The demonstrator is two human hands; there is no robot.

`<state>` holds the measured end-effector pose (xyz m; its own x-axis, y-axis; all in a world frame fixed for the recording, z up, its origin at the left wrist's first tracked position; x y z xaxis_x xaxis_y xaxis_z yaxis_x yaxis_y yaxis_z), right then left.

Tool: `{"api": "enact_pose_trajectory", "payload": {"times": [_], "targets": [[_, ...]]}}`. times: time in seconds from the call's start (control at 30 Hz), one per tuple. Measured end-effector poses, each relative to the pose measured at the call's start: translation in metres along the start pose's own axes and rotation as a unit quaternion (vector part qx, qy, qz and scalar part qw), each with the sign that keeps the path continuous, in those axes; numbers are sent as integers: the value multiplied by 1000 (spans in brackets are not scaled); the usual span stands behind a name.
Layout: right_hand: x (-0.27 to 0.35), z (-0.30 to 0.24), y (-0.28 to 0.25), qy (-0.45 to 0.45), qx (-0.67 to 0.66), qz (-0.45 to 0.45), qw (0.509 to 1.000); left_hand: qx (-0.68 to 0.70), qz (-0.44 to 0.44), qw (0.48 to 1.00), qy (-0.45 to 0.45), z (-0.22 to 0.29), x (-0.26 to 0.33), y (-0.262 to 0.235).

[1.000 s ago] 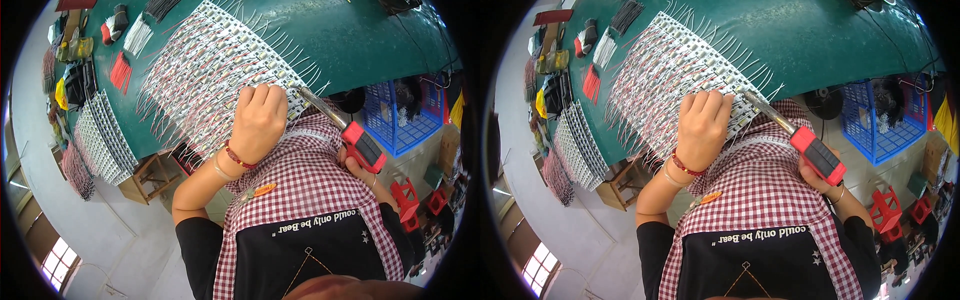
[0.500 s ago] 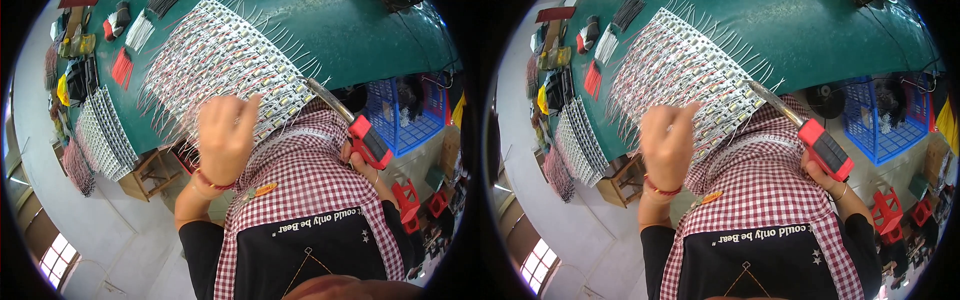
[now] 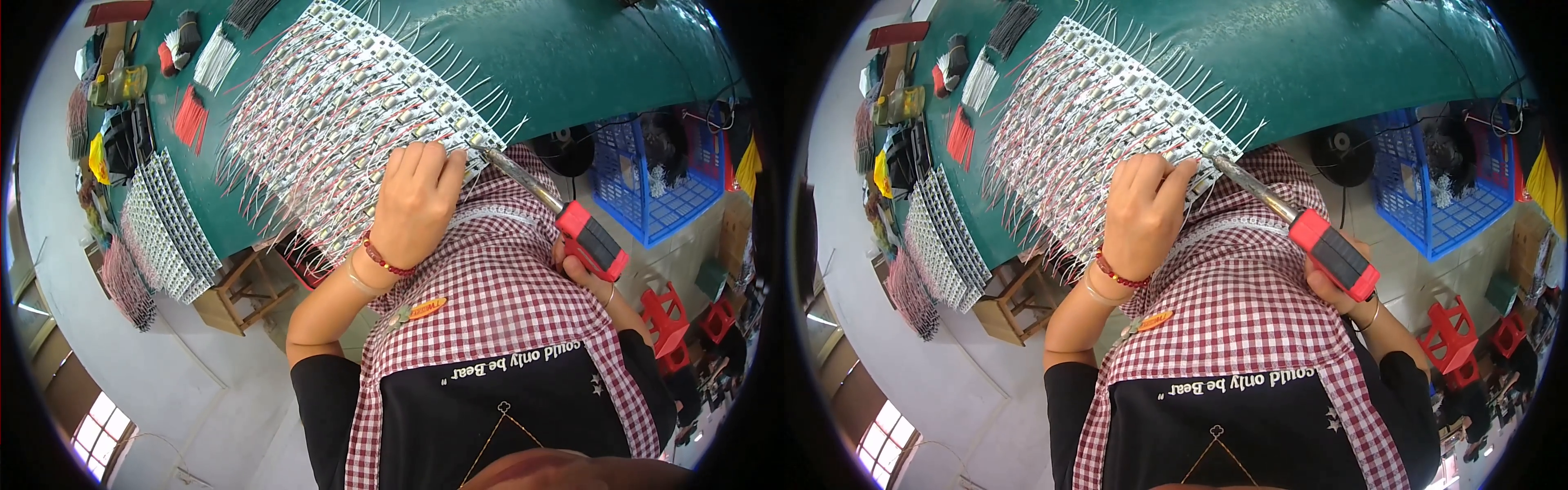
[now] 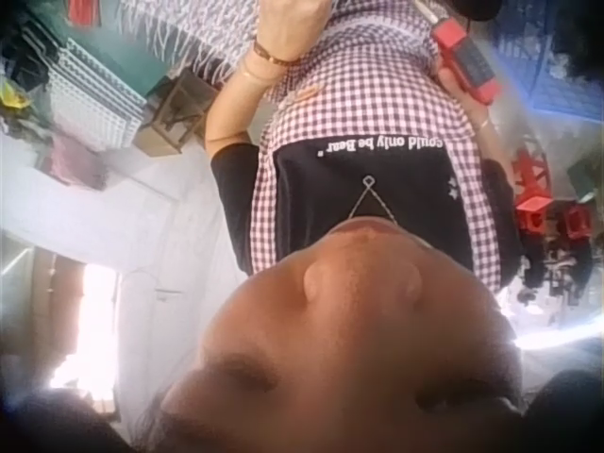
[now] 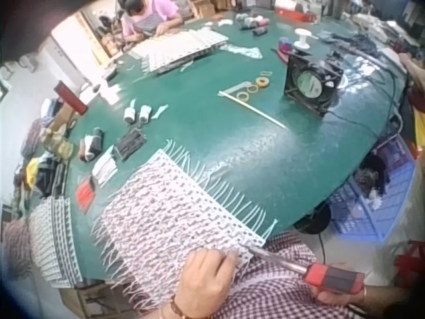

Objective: The person solders connections on a sheet of circuit boards using a soldering gun, holding the board in place with one hand while applying the heated tip to various points.

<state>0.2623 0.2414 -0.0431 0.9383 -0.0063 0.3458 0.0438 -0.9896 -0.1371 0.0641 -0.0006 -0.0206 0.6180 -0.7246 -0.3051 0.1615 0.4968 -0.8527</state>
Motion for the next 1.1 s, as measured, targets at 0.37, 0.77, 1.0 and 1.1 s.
{"api": "enact_pose_trajectory", "payload": {"times": [0.37,0.77,1.0,1.1], "targets": [[-3,5,0,-60,30,8,998,11,16,1000,5,0,-3,4],[2,6,-2,-18,57,-2,998,-33,-9,999,25,1,-6,0],[2,7,-3,43,-25,-7,999,-88,-9,996,28,3,-6,-1],[4,14,-3,43,-20,-2,999,-78,-9,997,8,4,-4,-3]]}}
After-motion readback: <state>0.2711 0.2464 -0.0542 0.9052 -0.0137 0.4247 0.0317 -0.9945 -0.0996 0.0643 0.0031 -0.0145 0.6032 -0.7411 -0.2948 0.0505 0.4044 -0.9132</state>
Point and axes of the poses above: each hand's wrist, its own x-axis away from the middle knuckle, its own y-axis out of the palm, z = x × y, the point moved 1 cm from there along -x, towards the middle knuckle, and after that the axes turned 1 degree about x, right-handed, at the moved point
